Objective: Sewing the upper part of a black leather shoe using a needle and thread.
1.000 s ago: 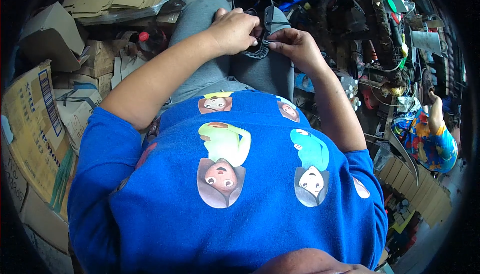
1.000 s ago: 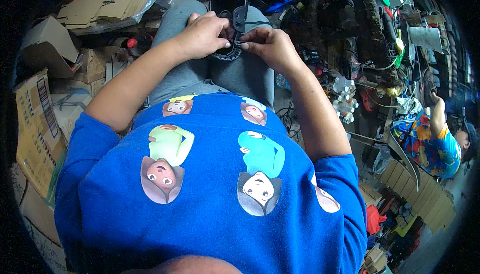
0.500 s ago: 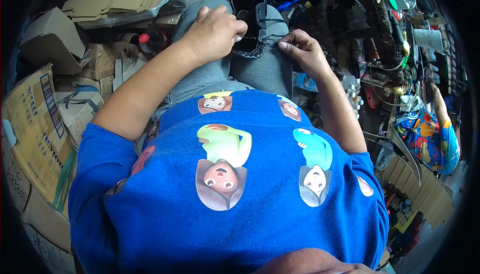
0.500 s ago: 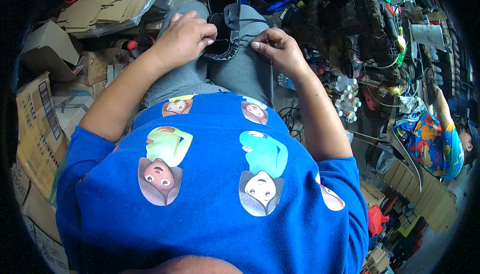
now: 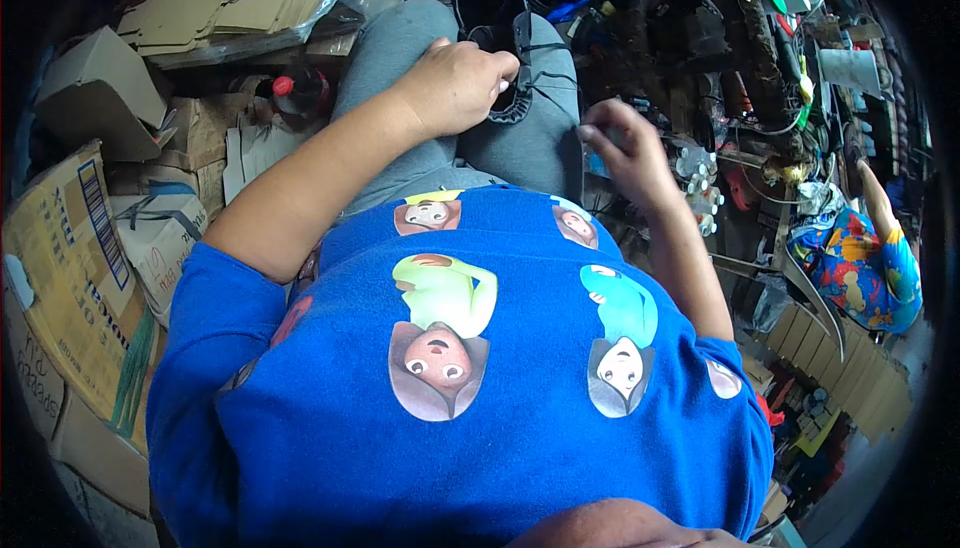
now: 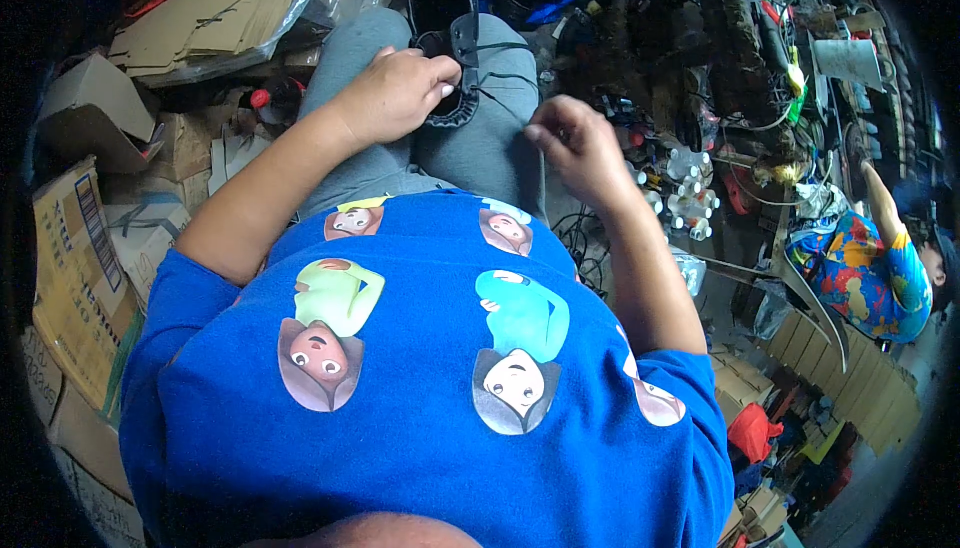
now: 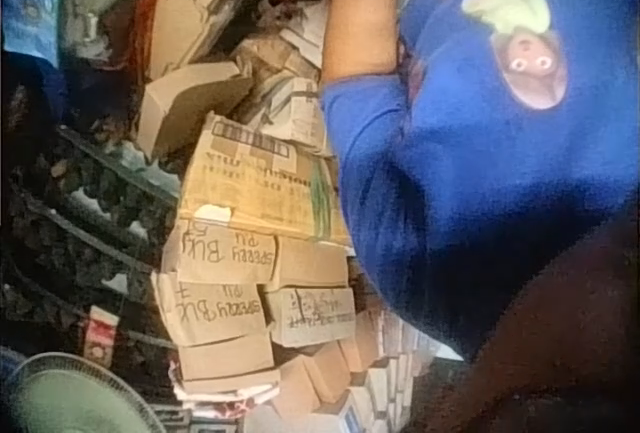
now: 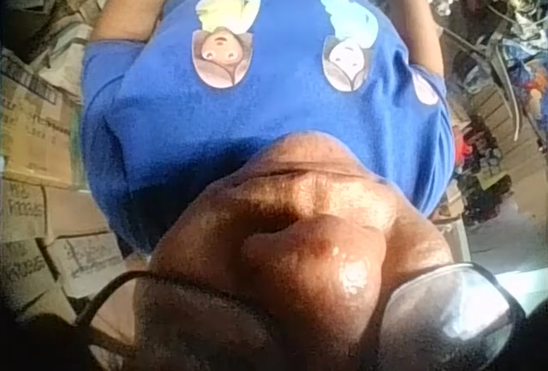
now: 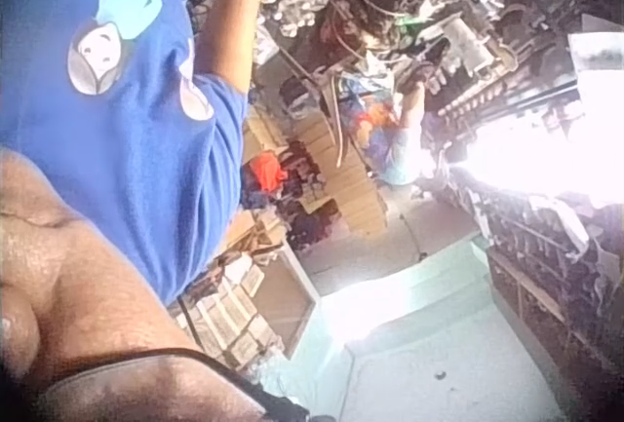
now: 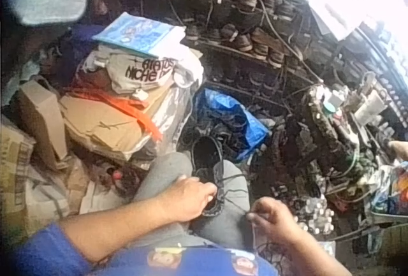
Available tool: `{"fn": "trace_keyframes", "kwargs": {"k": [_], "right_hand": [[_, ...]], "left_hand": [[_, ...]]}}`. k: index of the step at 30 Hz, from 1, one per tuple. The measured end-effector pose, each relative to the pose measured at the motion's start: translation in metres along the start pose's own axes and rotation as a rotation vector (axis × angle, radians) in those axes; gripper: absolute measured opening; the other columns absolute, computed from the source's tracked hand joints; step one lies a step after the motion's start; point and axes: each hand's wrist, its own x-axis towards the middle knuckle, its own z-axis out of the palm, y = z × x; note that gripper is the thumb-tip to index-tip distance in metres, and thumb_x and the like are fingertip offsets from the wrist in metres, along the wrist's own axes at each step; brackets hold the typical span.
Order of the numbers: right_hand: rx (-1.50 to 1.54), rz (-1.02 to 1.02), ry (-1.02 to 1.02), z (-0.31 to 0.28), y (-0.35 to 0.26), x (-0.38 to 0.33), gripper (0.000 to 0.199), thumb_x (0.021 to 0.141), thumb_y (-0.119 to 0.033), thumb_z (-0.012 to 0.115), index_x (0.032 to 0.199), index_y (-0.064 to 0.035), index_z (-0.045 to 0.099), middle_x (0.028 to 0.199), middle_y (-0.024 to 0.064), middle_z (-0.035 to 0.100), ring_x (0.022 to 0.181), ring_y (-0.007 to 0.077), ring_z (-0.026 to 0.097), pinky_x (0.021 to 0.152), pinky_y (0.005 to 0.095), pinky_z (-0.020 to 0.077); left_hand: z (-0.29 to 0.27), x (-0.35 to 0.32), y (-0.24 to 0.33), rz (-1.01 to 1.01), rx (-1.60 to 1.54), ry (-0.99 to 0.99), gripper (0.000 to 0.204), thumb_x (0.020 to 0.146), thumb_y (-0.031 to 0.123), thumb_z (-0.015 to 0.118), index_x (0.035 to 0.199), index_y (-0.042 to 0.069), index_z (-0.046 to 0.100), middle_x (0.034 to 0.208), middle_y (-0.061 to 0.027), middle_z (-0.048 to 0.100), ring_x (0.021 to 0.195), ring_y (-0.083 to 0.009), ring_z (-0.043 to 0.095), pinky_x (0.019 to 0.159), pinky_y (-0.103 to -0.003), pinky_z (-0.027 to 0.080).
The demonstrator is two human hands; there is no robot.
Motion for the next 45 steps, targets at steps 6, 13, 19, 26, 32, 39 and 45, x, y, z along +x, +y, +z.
{"fn": "trace_keyframes", "kwargs": {"k": [6,13,19,26,32,39,45], "right_hand": [[-0.583,-0.408,0.153,-0.028,-0.013,0.076,0.005,0.080,-0.007,0.055,0.083,-0.0077,0.058,0.082,0.0112,0.061,0.085,0.0310,0.058,0.079,0.0408,0.0418],[-0.401,-0.166,0.102,-0.028,-0.034,0.072,0.014,0.079,-0.021,0.065,0.088,-0.0103,0.064,0.091,0.0091,0.062,0.091,0.0287,0.059,0.084,0.0387,0.0428],[-1.008,-0.508,-0.288,0.000,-0.059,0.068,0.008,0.082,-0.015,0.053,0.086,-0.0125,0.059,0.084,0.0043,0.061,0.091,0.0225,0.058,0.086,0.0387,0.0387],[-0.817,-0.577,-0.246,0.002,-0.037,0.069,0.008,0.076,-0.010,0.054,0.084,-0.0104,0.056,0.082,0.0055,0.059,0.087,0.0247,0.057,0.084,0.0379,0.0411],[-0.840,-0.433,-0.166,-0.031,0.012,0.051,0.011,0.072,-0.008,0.056,0.083,-0.0079,0.056,0.083,0.0093,0.059,0.088,0.0304,0.056,0.084,0.0408,0.0427],[0.645,-0.003,0.167,-0.042,0.003,0.057,0.022,0.088,-0.025,0.063,0.092,-0.0041,0.063,0.086,0.0013,0.061,0.081,0.0101,0.055,0.077,0.0256,0.0437],[0.997,-0.065,-0.436,-0.003,-0.066,0.065,0.019,0.090,-0.024,0.060,0.088,-0.0047,0.058,0.079,0.0026,0.058,0.074,0.0114,0.053,0.073,0.0267,0.0443]], "left_hand": [[0.006,-0.003,-0.001,0.005,0.029,0.014,0.015,0.085,0.017,0.052,0.097,0.012,0.059,0.083,-0.0097,0.063,0.088,-0.0293,0.060,0.080,-0.045,0.041],[0.001,-0.007,0.002,-0.051,0.038,0.004,0.015,0.084,0.014,0.050,0.095,0.011,0.059,0.082,-0.0114,0.063,0.087,-0.0293,0.060,0.080,-0.045,0.040],[0.002,-0.004,-0.003,-0.018,0.028,0.008,0.016,0.083,0.013,0.050,0.096,0.011,0.059,0.082,-0.0114,0.064,0.086,-0.0298,0.060,0.080,-0.045,0.040],[-0.006,-0.030,-0.005,0.131,0.229,0.145,0.020,0.078,0.009,0.050,0.095,0.013,0.059,0.076,-0.0055,0.060,0.085,-0.0247,0.059,0.081,-0.042,0.039],[-0.035,-0.080,-0.027,0.116,0.336,0.187,0.019,0.076,0.006,0.051,0.094,0.011,0.058,0.073,-0.0055,0.055,0.080,-0.0244,0.055,0.078,-0.039,0.038],[-0.077,-0.064,-0.004,0.056,-0.609,0.400,0.009,0.085,0.010,0.059,0.077,0.007,0.061,0.086,-0.0062,0.062,0.081,-0.0163,0.057,0.076,-0.028,0.043],[-0.041,-0.037,0.038,0.140,-1.255,-0.273,0.018,0.092,0.021,0.056,0.087,0.005,0.052,0.084,-0.0043,0.060,0.077,-0.0112,0.055,0.070,-0.027,0.045]]}}
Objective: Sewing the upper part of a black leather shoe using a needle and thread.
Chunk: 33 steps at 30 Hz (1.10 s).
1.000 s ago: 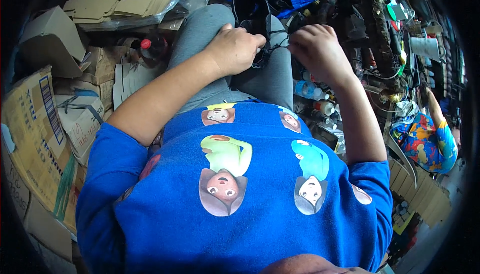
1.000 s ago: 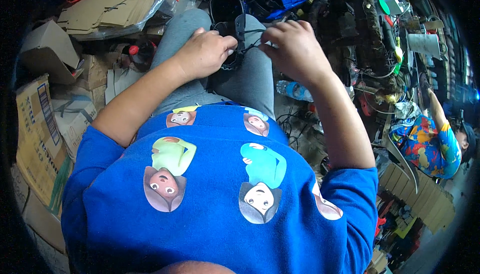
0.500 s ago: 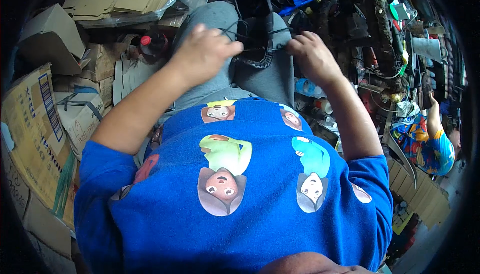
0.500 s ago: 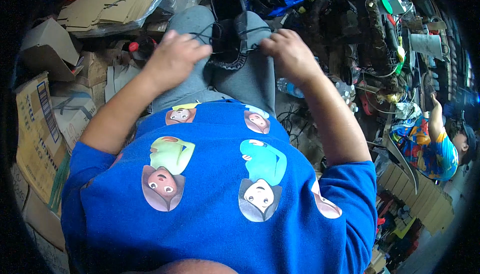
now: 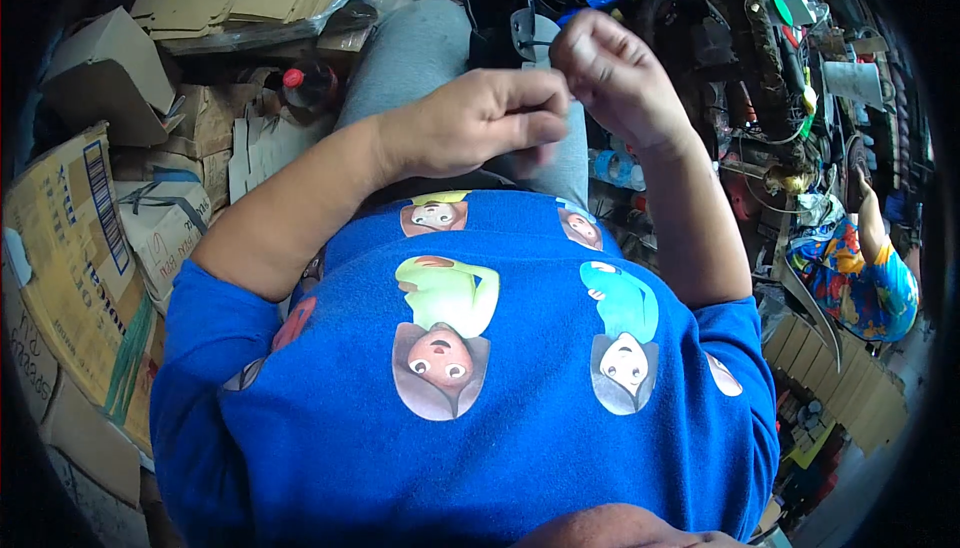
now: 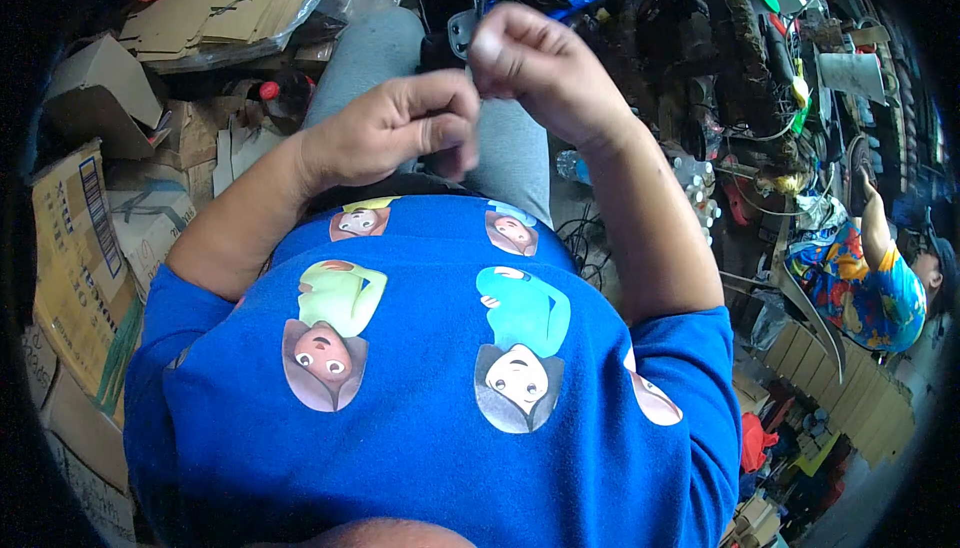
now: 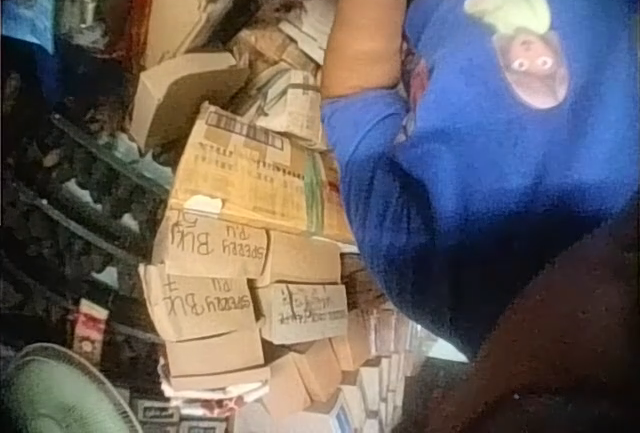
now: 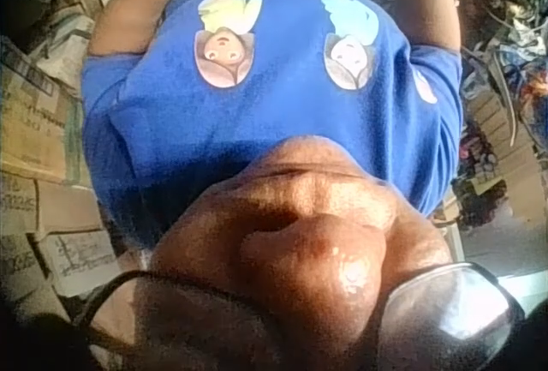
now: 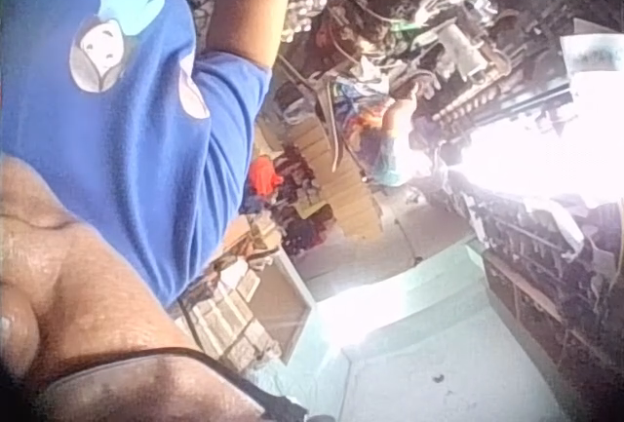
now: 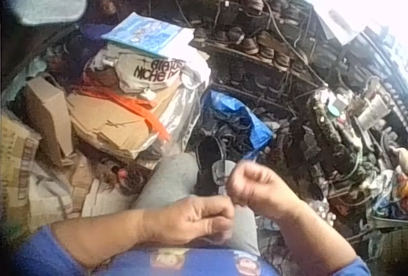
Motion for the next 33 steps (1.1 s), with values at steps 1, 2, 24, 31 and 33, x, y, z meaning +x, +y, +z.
{"fn": "trace_keyframes", "kwargs": {"k": [1,2,24,31,33], "right_hand": [[-0.256,0.088,-0.038,-0.002,-0.003,-0.007,0.020,0.089,-0.023,0.063,0.087,-0.0036,0.059,0.077,0.0013,0.057,0.074,0.0099,0.053,0.072,0.0256,0.0444],[-0.512,0.177,-0.078,-0.004,-0.005,-0.016,0.020,0.087,-0.022,0.065,0.086,-0.0026,0.061,0.076,0.0000,0.056,0.073,0.0084,0.053,0.070,0.0245,0.0445],[-0.971,0.002,0.257,-0.057,0.039,-0.004,0.015,0.076,-0.003,0.068,0.091,-0.0079,0.069,0.085,0.0050,0.061,0.082,0.0155,0.061,0.074,0.0282,0.0481],[-1.047,0.018,0.149,-0.056,0.041,-0.007,0.015,0.075,-0.002,0.068,0.088,-0.0093,0.069,0.084,0.0036,0.060,0.081,0.0155,0.060,0.072,0.0285,0.0487],[-1.025,-0.024,0.128,-0.052,0.043,-0.007,0.017,0.074,0.000,0.068,0.088,-0.0096,0.069,0.085,0.0033,0.060,0.081,0.0149,0.060,0.072,0.0280,0.0491]], "left_hand": [[-0.007,-0.009,-0.003,-0.021,0.272,0.098,0.017,0.091,0.020,0.057,0.087,0.003,0.053,0.083,-0.0041,0.060,0.075,-0.0109,0.055,0.067,-0.027,0.045],[-0.016,-0.020,-0.007,-0.042,0.544,0.197,0.017,0.091,0.018,0.057,0.086,0.002,0.054,0.082,-0.0040,0.060,0.073,-0.0106,0.056,0.064,-0.027,0.045],[-0.068,0.057,-0.044,-0.120,0.939,0.345,0.062,0.064,0.025,0.080,0.116,0.006,0.053,0.105,-0.0148,0.060,0.095,-0.0300,0.060,0.081,-0.036,0.046],[-0.073,0.064,-0.038,-0.223,1.074,0.162,0.038,0.064,0.020,0.079,0.093,0.001,0.065,0.100,-0.0119,0.062,0.091,-0.0232,0.061,0.081,-0.032,0.046],[-0.073,0.063,-0.041,-0.282,0.785,0.158,0.035,0.066,0.019,0.077,0.092,-0.001,0.066,0.095,-0.0098,0.063,0.089,-0.0205,0.061,0.082,-0.031,0.045]]}}
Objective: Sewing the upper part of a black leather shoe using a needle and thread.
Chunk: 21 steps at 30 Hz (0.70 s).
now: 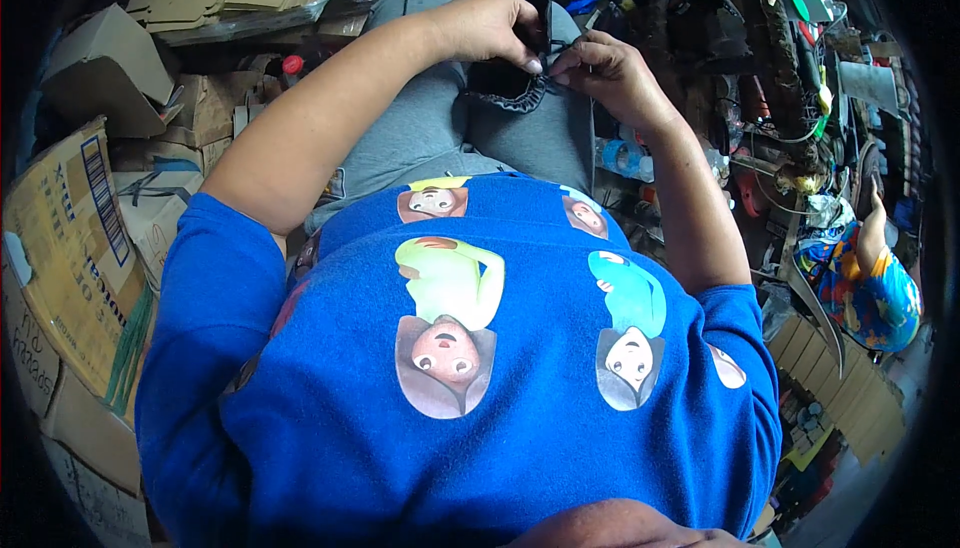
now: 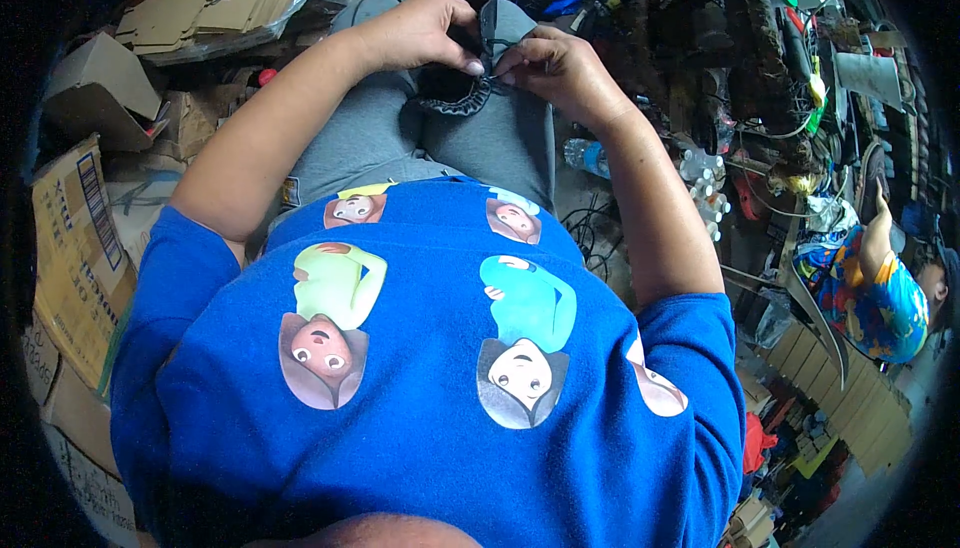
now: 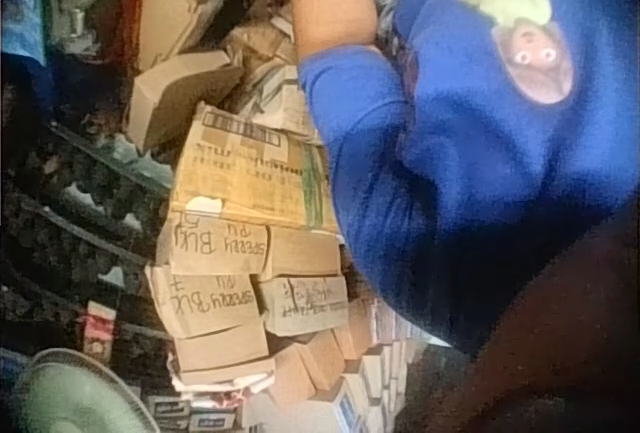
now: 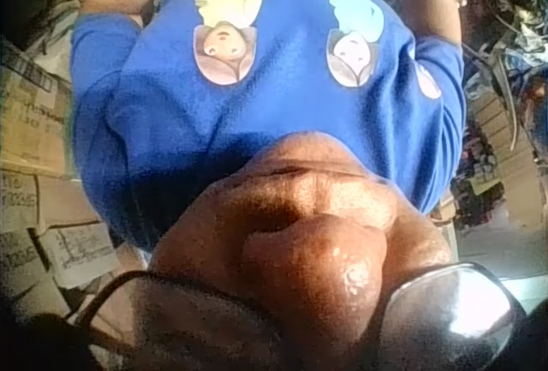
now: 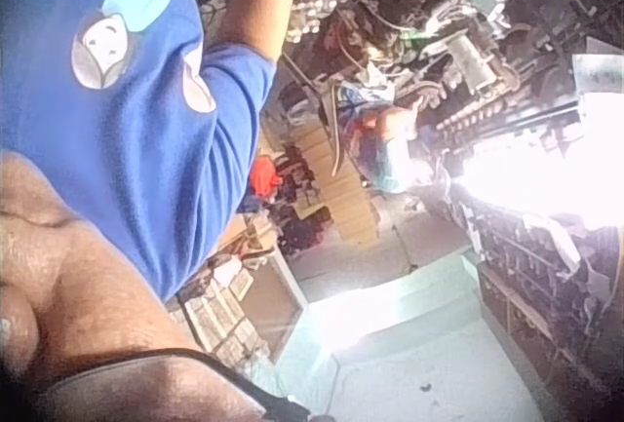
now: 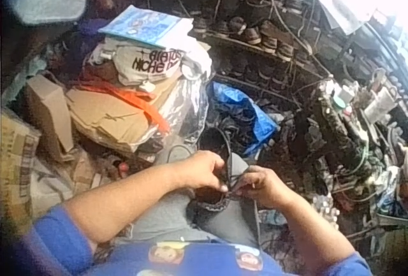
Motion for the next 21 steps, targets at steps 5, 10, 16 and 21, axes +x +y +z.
{"fn": "trace_keyframes", "kwargs": {"k": [5,10,16,21], "right_hand": [[0.040,0.010,0.092,0.012,0.000,-0.010,0.018,0.073,0.000,0.069,0.088,-0.0101,0.070,0.083,0.0030,0.060,0.080,0.0147,0.061,0.072,0.0268,0.0496],[0.011,-0.065,0.180,0.022,-0.008,-0.018,0.018,0.074,-0.001,0.070,0.089,-0.0115,0.071,0.082,0.0040,0.061,0.077,0.0170,0.063,0.069,0.0276,0.0507],[-0.157,-0.095,0.212,0.024,-0.013,-0.019,0.019,0.075,-0.002,0.069,0.091,-0.0125,0.071,0.081,0.0064,0.060,0.072,0.0206,0.063,0.064,0.0301,0.0511],[-0.136,-0.102,0.202,0.026,-0.011,-0.019,0.021,0.075,-0.002,0.068,0.093,-0.0130,0.070,0.081,0.0071,0.059,0.073,0.0214,0.063,0.064,0.0300,0.0511]], "left_hand": [[-0.003,0.000,-0.003,0.059,-0.159,-0.113,0.030,0.071,0.012,0.072,0.097,-0.003,0.066,0.092,-0.0090,0.062,0.089,-0.0209,0.060,0.085,-0.030,0.044],[-0.010,-0.002,-0.007,0.187,-0.048,-0.223,0.030,0.077,0.010,0.065,0.104,-0.002,0.065,0.094,-0.0092,0.059,0.094,-0.0217,0.057,0.088,-0.031,0.043],[-0.014,-0.005,0.000,0.191,0.127,-0.313,0.033,0.080,0.012,0.058,0.111,0.000,0.063,0.096,-0.0094,0.055,0.096,-0.0229,0.055,0.088,-0.031,0.042],[-0.014,-0.007,-0.001,0.212,0.151,-0.323,0.035,0.081,0.013,0.055,0.113,-0.001,0.061,0.095,-0.0112,0.052,0.094,-0.0248,0.054,0.086,-0.032,0.042]]}}
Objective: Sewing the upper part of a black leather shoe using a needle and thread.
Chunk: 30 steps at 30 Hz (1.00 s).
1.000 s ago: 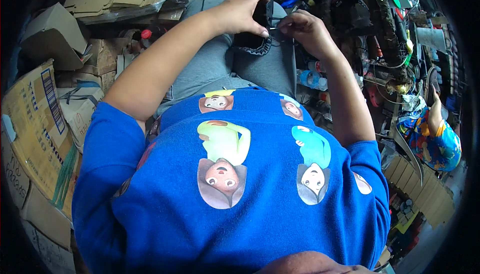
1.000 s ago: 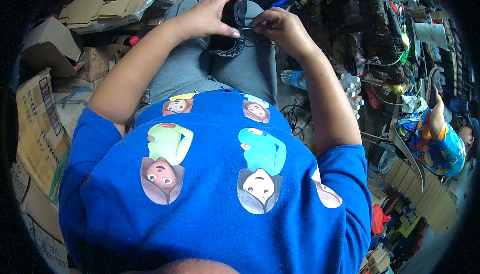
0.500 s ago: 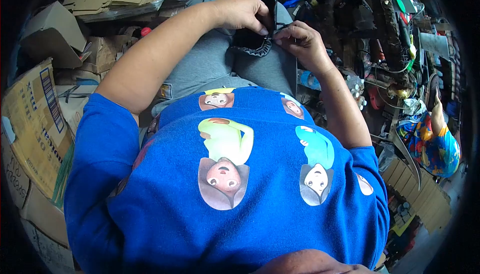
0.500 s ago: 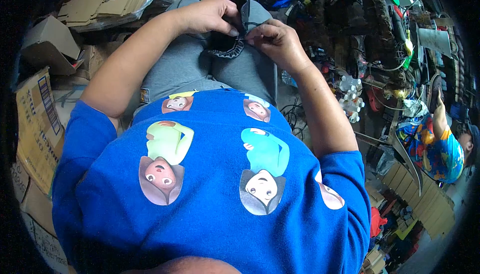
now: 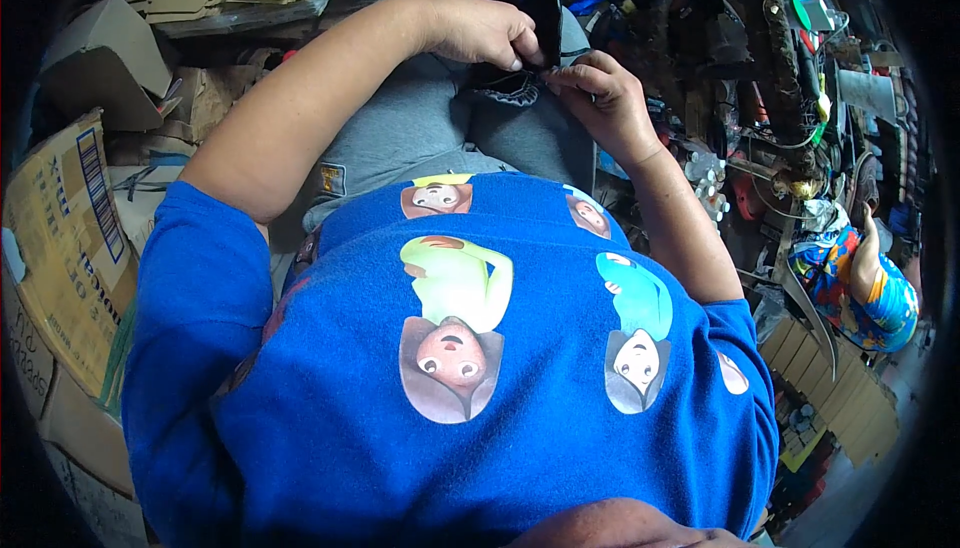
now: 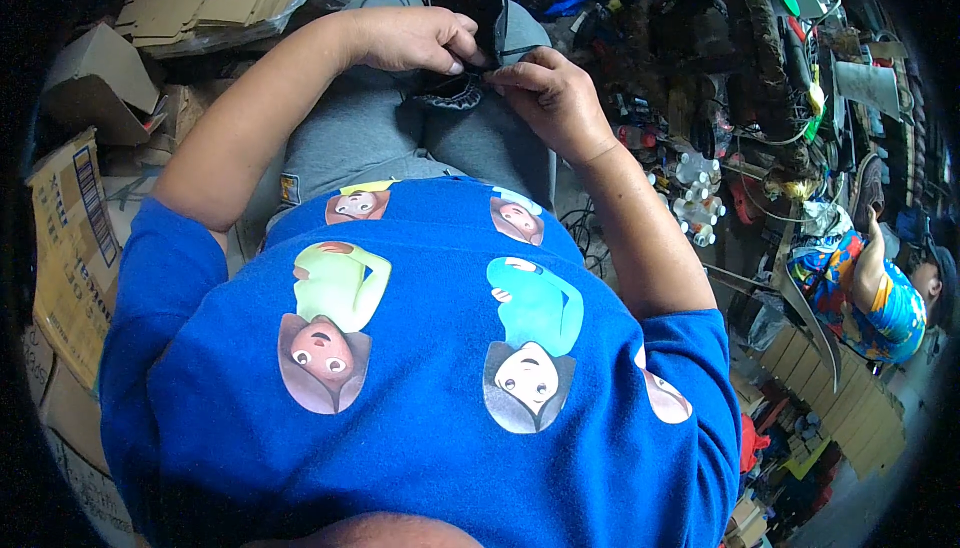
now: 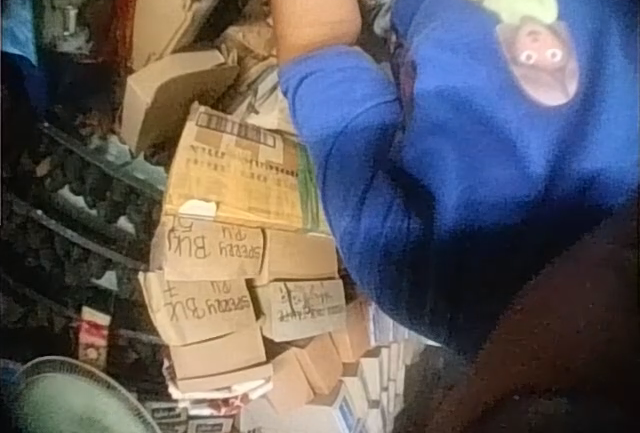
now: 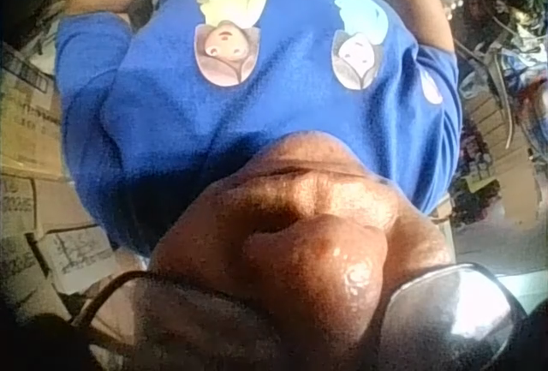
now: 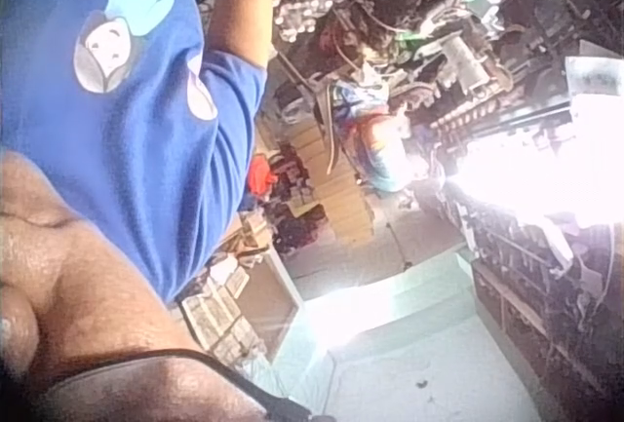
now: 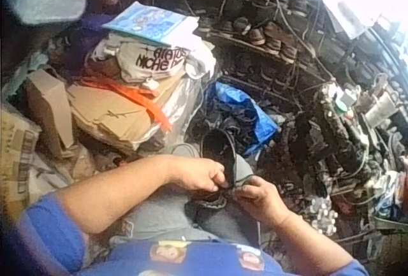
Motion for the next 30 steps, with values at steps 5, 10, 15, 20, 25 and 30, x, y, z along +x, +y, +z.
{"fn": "trace_keyframes", "kwargs": {"k": [5,10,15,20,25,30], "right_hand": [[-0.074,-0.025,-0.038,-0.005,-0.006,0.004,0.023,0.074,-0.001,0.067,0.094,-0.0134,0.070,0.080,0.0082,0.058,0.072,0.0239,0.063,0.063,0.0318,0.0510],[-0.201,-0.096,-0.125,-0.016,-0.022,0.013,0.021,0.076,-0.004,0.063,0.092,-0.0142,0.070,0.081,0.0110,0.058,0.074,0.0289,0.062,0.067,0.0370,0.0506],[-0.636,-0.184,-0.282,-0.011,-0.043,0.030,0.017,0.078,-0.007,0.051,0.085,-0.0070,0.066,0.085,0.0156,0.057,0.078,0.0332,0.061,0.074,0.0428,0.0485],[-0.521,-0.099,-0.312,-0.014,-0.034,0.028,0.015,0.078,-0.007,0.052,0.085,-0.0072,0.066,0.087,0.0162,0.058,0.081,0.0341,0.061,0.074,0.0428,0.0493],[-0.326,0.013,-0.206,-0.003,-0.022,0.028,0.016,0.076,-0.008,0.060,0.089,-0.0109,0.069,0.085,0.0164,0.059,0.082,0.0355,0.061,0.073,0.0411,0.0499],[0.198,0.249,-0.087,-0.006,-0.007,0.010,0.018,0.081,-0.020,0.069,0.090,-0.0044,0.068,0.085,0.0075,0.065,0.076,0.0199,0.061,0.070,0.0320,0.0484]], "left_hand": [[0.002,0.000,-0.003,-0.012,0.019,-0.003,0.034,0.080,0.013,0.055,0.111,-0.001,0.062,0.094,-0.0117,0.052,0.092,-0.0254,0.055,0.085,-0.033,0.043],[0.002,0.001,-0.001,-0.020,-0.053,-0.047,0.032,0.080,0.010,0.054,0.109,-0.002,0.062,0.095,-0.0116,0.052,0.093,-0.0253,0.055,0.085,-0.033,0.043],[0.000,0.004,0.003,-0.003,0.263,0.099,0.022,0.068,0.002,0.061,0.090,-0.002,0.063,0.095,-0.0133,0.056,0.093,-0.0280,0.057,0.082,-0.033,0.045],[0.002,0.014,-0.007,-0.056,0.188,0.301,0.022,0.062,-0.001,0.065,0.084,0.000,0.063,0.086,-0.0120,0.059,0.085,-0.0306,0.060,0.076,-0.035,0.048],[0.007,0.016,-0.014,-0.029,0.251,0.390,0.027,0.066,0.002,0.068,0.093,0.003,0.064,0.093,-0.0108,0.060,0.092,-0.0290,0.060,0.080,-0.034,0.049],[0.047,-0.029,0.021,-0.117,0.294,0.862,0.038,0.072,0.009,0.069,0.109,0.007,0.059,0.098,-0.0122,0.061,0.093,-0.0296,0.061,0.082,-0.034,0.049]]}}
